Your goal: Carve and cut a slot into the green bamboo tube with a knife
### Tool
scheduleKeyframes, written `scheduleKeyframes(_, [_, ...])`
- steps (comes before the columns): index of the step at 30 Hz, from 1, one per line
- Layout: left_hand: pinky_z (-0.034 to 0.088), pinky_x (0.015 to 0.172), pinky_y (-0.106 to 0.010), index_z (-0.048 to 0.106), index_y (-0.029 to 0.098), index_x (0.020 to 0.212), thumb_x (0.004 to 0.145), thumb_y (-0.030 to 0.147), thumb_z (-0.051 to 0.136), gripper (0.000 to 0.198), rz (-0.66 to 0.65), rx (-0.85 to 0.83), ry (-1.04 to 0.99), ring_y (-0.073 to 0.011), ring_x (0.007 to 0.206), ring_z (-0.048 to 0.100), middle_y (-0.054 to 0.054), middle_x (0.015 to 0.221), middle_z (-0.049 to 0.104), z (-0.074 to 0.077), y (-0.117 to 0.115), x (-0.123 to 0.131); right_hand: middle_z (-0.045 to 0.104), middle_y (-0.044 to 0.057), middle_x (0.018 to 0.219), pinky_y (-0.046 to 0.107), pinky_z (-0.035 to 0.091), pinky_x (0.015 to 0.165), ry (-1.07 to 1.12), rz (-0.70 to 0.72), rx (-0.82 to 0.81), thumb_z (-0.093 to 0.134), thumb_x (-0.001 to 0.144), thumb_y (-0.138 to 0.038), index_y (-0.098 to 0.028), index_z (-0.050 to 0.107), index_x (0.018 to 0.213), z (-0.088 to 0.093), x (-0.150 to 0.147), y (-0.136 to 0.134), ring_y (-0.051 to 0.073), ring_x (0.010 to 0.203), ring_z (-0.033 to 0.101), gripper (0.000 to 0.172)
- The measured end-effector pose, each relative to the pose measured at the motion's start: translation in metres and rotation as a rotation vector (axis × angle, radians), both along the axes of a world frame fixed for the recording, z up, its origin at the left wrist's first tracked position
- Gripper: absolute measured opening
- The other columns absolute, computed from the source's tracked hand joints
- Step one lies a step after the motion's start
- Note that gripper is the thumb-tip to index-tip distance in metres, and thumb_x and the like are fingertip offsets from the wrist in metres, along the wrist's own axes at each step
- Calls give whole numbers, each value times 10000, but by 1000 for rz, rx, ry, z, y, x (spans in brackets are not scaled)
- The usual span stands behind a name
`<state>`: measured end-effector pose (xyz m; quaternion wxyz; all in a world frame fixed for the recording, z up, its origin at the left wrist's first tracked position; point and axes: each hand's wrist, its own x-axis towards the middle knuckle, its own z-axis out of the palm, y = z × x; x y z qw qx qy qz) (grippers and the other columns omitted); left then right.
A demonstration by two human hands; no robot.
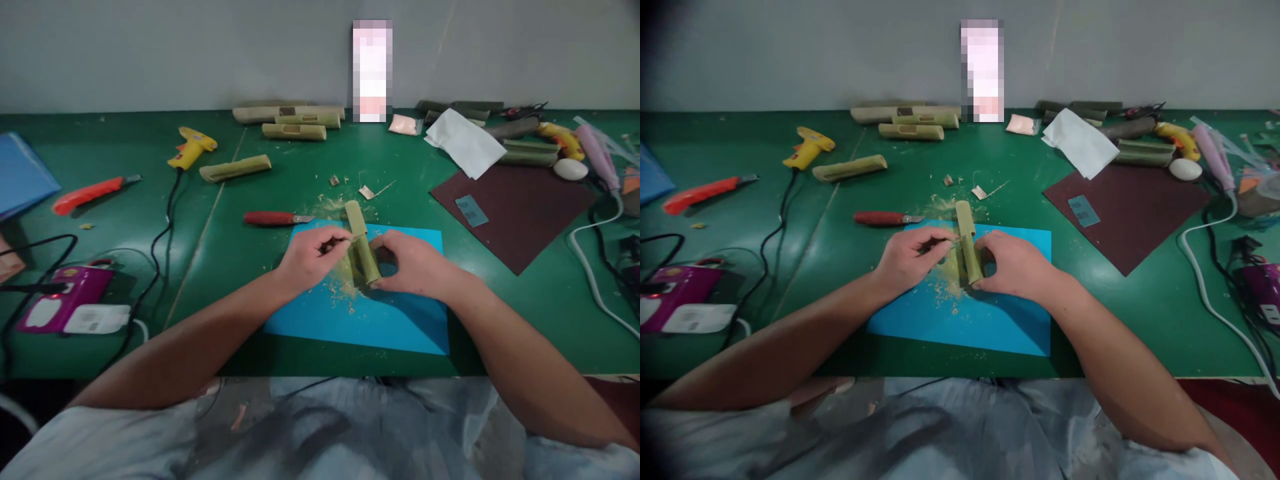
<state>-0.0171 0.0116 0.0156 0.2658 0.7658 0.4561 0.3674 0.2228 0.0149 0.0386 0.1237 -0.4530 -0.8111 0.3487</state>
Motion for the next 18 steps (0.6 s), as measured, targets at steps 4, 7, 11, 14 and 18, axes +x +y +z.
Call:
scheduleKeyframes(4, [432,463,-174,731,144,1026,947,273,601,200,9,-144,-108,-69,488,526,12,663,666,1,0,1,659,39,1043,322,450,755,-8,17,39,827,679,-389,-222,637,1125,-1,0,-1,201,877,617,513])
scheduleKeyframes(7, [419,439,-171,732,142,1039,952,280,596,212,12,-166,-128,-62,459,505,17,646,654,2,0,0,653,45,1062,332,455,769,-4,19,54,827,681,-397,-230,637,1116,-1,-1,-1,210,895,617,504])
scheduleKeyframes(11, [440,468,-176,736,147,1038,954,293,607,212,35,-139,-121,-72,496,540,11,660,662,1,0,-1,650,52,1087,333,456,773,-6,22,65,826,685,-416,-226,628,1129,-2,-2,-2,215,908,618,522])
scheduleKeyframes(14, [428,472,-176,743,150,1023,947,277,607,201,26,-122,-118,-69,502,529,10,664,660,1,0,-1,648,57,1075,327,452,766,-39,40,65,824,691,-417,-213,629,1128,-3,-3,-1,213,895,616,520])
scheduleKeyframes(18, [443,497,-187,751,156,1012,936,270,618,191,20,-90,-111,-79,532,545,5,682,668,1,1,-2,648,65,1077,333,451,770,-68,63,58,824,687,-439,-209,629,1142,-2,-2,-1,225,907,621,545])
